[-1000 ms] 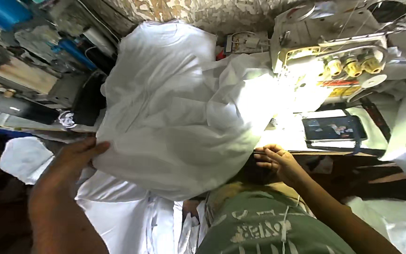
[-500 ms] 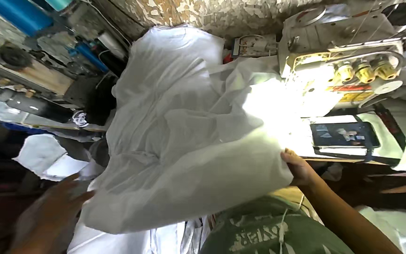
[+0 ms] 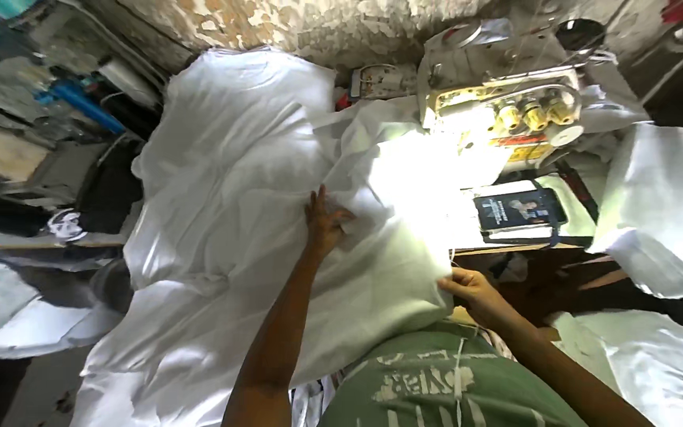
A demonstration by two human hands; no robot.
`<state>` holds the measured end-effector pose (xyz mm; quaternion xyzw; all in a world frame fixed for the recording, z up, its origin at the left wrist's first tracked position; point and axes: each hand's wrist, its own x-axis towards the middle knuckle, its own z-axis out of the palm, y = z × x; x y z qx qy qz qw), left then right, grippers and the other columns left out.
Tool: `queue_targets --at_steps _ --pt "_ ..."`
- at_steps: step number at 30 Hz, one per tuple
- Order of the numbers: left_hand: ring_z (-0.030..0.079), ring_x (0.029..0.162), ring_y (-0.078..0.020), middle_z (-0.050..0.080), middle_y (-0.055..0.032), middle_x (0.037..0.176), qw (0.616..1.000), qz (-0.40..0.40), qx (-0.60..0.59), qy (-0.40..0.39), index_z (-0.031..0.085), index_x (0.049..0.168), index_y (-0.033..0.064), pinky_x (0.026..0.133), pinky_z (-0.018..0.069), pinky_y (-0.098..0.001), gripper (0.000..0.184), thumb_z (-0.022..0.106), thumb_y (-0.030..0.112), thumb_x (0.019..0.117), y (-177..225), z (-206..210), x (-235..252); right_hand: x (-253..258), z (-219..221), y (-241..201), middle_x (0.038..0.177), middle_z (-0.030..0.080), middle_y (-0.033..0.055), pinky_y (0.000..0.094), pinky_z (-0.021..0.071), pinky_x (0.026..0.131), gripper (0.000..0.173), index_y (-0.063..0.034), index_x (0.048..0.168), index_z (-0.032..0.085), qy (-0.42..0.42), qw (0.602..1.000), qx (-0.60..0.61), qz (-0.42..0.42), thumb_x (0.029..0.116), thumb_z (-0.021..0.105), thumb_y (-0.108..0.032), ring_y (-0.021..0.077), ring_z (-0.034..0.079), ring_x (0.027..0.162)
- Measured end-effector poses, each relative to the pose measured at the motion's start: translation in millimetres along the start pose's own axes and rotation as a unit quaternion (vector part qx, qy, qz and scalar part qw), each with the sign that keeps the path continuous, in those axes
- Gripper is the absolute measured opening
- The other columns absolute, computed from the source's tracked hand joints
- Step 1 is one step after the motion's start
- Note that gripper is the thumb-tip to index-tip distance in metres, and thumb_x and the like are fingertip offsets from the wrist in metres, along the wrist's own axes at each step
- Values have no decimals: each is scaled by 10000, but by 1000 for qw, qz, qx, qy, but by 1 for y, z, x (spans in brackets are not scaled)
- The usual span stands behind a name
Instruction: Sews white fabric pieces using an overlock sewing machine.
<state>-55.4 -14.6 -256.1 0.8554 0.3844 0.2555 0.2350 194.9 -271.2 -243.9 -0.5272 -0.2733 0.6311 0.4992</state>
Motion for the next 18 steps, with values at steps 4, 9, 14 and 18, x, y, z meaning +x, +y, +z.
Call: queue_targets --at_steps 4,9,14,18 --pt "123 1534 -510 288 -278 1631 995 -44 -89 17 715 1152 -62 1218 95 -664 315 758 123 902 7 -19 3 -8 1 -3 875 747 -7 285 617 660 124 -48 1060 682 -62 997 26 23 1014 576 -92 92 718 742" --pt "608 1299 -123 702 86 1306 954 76 -283 60 657 1172 233 1146 463 -350 195 672 251 979 87 -98 -3 -11 6 1 931 702 5 193 565 788 213 10 1012 730 -35 980 -150 -128 992 664 -191 9 661 841" --pt "701 1089 -60 762 33 1056 968 172 -159 -94 703 1002 83 1106 494 -345 221 618 287 1011 158 -70 -42 -16 24 -5 889 712 -23 184 571 749 172 7 1009 707 -30 985 -119 -119 999 645 -153 -12 666 790" --pt "707 1159 -214 769 -104 1126 970 218 -79 -79 754 1007 -8 1077 505 -420 248 564 150 1024 153 1 -79 -29 29 -7 895 714 -32 200 582 779 159 25 1032 691 -18 986 -112 -120 1018 588 -95 -10 675 808"
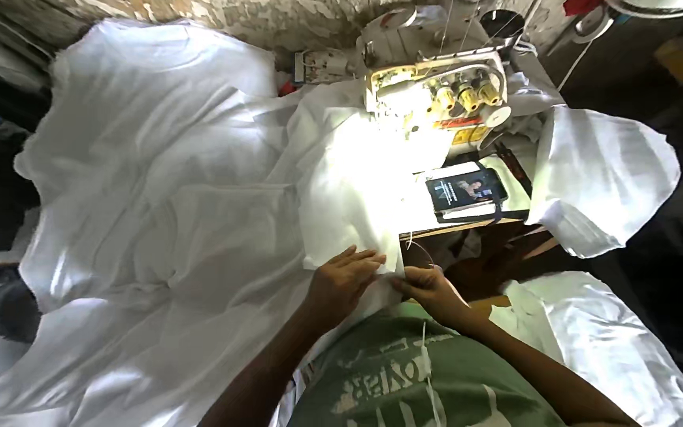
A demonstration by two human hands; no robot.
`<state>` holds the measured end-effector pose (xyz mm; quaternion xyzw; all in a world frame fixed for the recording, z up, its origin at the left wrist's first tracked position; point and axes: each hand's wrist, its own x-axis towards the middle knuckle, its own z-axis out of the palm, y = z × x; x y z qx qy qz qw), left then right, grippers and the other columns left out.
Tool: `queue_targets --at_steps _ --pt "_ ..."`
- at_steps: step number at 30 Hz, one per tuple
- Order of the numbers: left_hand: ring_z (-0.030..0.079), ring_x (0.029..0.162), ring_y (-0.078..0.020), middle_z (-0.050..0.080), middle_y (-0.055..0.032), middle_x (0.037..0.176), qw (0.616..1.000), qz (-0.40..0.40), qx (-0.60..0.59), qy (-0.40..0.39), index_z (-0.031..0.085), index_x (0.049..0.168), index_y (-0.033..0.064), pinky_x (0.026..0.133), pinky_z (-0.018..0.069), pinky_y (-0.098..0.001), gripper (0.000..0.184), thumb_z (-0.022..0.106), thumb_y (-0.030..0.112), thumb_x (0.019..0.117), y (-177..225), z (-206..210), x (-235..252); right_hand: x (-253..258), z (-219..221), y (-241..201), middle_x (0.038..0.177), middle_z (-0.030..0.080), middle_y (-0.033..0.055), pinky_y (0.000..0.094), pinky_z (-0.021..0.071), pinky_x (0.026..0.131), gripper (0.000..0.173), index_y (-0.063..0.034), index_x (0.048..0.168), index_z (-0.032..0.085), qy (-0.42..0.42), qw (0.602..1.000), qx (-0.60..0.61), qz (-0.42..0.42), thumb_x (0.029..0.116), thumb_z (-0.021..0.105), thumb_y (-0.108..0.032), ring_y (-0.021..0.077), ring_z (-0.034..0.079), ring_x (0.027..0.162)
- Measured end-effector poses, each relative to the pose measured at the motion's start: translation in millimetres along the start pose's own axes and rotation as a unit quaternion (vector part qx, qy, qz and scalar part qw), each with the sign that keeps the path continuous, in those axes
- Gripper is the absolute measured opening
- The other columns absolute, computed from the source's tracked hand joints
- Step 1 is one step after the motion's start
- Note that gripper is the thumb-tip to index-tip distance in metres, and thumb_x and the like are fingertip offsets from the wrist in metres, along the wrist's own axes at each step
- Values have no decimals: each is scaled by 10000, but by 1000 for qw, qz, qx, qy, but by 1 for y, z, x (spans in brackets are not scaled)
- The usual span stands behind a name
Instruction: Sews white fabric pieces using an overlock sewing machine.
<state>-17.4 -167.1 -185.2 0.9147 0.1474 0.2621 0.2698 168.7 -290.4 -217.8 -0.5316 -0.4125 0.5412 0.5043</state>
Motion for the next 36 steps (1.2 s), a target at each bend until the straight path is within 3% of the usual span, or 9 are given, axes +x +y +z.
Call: queue_targets --at_steps 3,7,13,21,31,36 --pt "695 1178 -206 776 -97 1100 995 35 46 83 754 1007 31 1114 465 -395 204 569 114 1025 -6 36 -22 -6 -1 9 863 716 -34 170 559 791 131 12 974 721 41 997 -62 -29 979 652 -98 -37 656 801" --pt "695 1174 -178 784 -80 1065 986 58 75 140 739 984 57 1140 431 -374 158 593 103 1020 -2 55 -31 -15 3 5 829 729 -55 164 568 750 73 -13 952 738 59 997 -52 -18 945 698 -74 -35 666 760" --pt "674 1216 -201 770 -92 1133 981 88 108 137 751 1048 65 1148 426 -399 180 573 74 1021 5 61 -37 -25 10 6 776 704 -69 186 583 686 93 -23 945 706 47 999 8 1 977 620 -20 -8 661 680" --pt "695 1179 -206 776 -98 1110 976 106 113 153 759 1055 73 1143 430 -421 189 577 61 1010 13 64 -38 -36 12 4 774 733 -52 207 598 687 95 -42 906 735 80 996 33 -25 926 669 23 21 684 681" --pt "708 1153 -199 783 -88 1081 971 109 138 165 763 1040 76 1147 423 -414 172 595 75 1000 19 67 -37 -42 11 0 864 745 -59 160 566 800 120 -11 995 731 71 997 0 -33 951 625 24 -33 678 801" --pt "708 1154 -197 784 -86 1084 969 110 144 167 764 1051 81 1154 413 -424 174 599 69 996 20 67 -37 -44 10 -1 906 761 -46 182 578 849 148 5 1028 733 64 997 3 -35 969 599 26 -20 700 852"
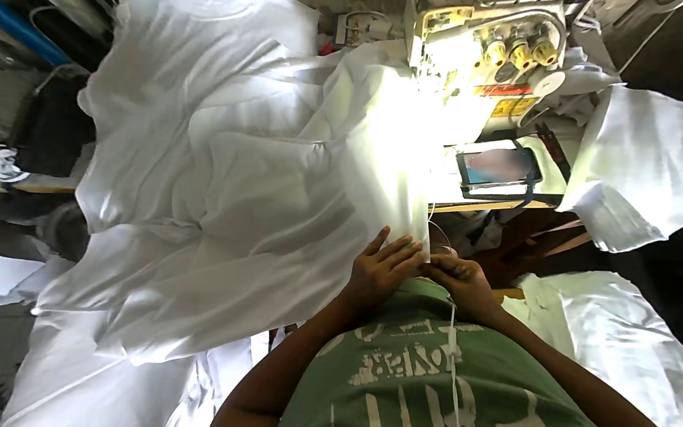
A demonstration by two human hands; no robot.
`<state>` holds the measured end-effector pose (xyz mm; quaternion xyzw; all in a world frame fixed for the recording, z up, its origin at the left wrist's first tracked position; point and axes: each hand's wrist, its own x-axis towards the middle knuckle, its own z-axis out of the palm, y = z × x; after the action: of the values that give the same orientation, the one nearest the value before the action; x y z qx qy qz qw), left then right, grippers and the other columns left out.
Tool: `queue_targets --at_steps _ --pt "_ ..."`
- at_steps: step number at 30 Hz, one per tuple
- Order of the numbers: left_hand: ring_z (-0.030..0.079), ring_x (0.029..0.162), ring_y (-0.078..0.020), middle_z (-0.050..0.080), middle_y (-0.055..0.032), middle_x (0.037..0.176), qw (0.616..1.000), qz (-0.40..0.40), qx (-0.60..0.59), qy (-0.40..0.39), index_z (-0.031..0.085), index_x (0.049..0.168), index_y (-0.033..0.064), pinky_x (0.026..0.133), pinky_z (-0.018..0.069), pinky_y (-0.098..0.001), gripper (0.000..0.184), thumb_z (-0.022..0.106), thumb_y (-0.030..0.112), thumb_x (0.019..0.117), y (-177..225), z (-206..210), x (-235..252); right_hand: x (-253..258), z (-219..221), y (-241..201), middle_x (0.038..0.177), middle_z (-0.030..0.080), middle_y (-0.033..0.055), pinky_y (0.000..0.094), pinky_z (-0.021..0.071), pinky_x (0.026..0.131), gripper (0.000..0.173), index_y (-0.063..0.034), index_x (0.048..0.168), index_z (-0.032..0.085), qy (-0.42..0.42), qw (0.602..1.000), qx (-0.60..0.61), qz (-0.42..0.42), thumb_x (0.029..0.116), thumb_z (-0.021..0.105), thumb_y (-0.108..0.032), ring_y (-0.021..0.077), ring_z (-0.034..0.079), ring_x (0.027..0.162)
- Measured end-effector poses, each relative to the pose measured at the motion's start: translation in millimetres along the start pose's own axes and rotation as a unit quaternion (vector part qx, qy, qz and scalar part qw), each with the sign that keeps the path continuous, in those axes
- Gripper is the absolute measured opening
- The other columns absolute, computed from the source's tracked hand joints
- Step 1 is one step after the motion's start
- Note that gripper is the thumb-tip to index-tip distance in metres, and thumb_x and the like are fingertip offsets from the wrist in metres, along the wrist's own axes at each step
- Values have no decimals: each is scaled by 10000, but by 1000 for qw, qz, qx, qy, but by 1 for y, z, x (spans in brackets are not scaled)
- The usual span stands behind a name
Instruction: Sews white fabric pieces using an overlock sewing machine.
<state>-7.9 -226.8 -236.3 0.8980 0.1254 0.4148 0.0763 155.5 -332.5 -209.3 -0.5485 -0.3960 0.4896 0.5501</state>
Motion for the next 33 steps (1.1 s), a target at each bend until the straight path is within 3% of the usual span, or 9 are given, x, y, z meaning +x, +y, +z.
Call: queue_targets --at_steps 11,15,20,22,25,29,33 --pt "699 1168 -201 781 -89 1090 1000 -12 10 0 767 1056 92 1172 385 -448 175 601 123 1007 3 -2 0 -2 -2 0 920 760 -56 181 572 862 165 -1 1017 742 -1 1000 -9 -3 971 584 19 -29 694 868" --pt "705 1159 -215 777 -103 1103 999 -5 26 -20 762 1078 88 1160 403 -452 180 602 139 1012 4 -3 0 -2 -3 -7 997 754 -29 197 571 911 212 46 1107 699 -40 999 -7 28 1020 514 -12 -12 700 936" --pt "701 1166 -220 775 -102 1103 999 6 46 -27 759 1088 77 1164 406 -449 191 599 150 1015 4 -2 -2 -3 -15 -7 1262 687 50 299 536 1047 366 71 1332 563 -134 978 111 118 1073 374 -105 106 670 1150" --pt "699 1171 -218 773 -105 1119 998 0 45 -35 755 1112 67 1165 406 -445 228 581 186 1025 5 -2 -3 -2 -17 -4 1264 689 36 327 518 1073 381 33 1348 559 -155 963 176 134 1086 365 -164 125 661 1172" --pt "677 1203 -200 758 -94 1172 998 -9 51 -46 722 1184 90 1176 378 -441 341 559 357 1049 3 0 -6 2 -19 4 1268 698 37 368 505 1079 415 -14 1345 591 -182 937 261 142 1095 413 -293 154 659 1180" --pt "702 1156 -208 770 -86 1130 998 -13 49 -42 715 1157 106 1132 429 -441 199 569 178 1043 -2 4 -8 4 -16 12 1302 687 25 421 485 1100 404 -63 1301 645 -172 932 293 127 1075 479 -355 182 623 1255" --pt "711 1130 -163 781 -67 1090 1000 -17 -1 -17 732 1111 108 1144 421 -397 190 555 132 1046 -13 6 -10 11 -18 7 1333 651 48 343 507 1081 405 41 1313 604 -163 971 157 81 1084 451 -256 123 631 1217"
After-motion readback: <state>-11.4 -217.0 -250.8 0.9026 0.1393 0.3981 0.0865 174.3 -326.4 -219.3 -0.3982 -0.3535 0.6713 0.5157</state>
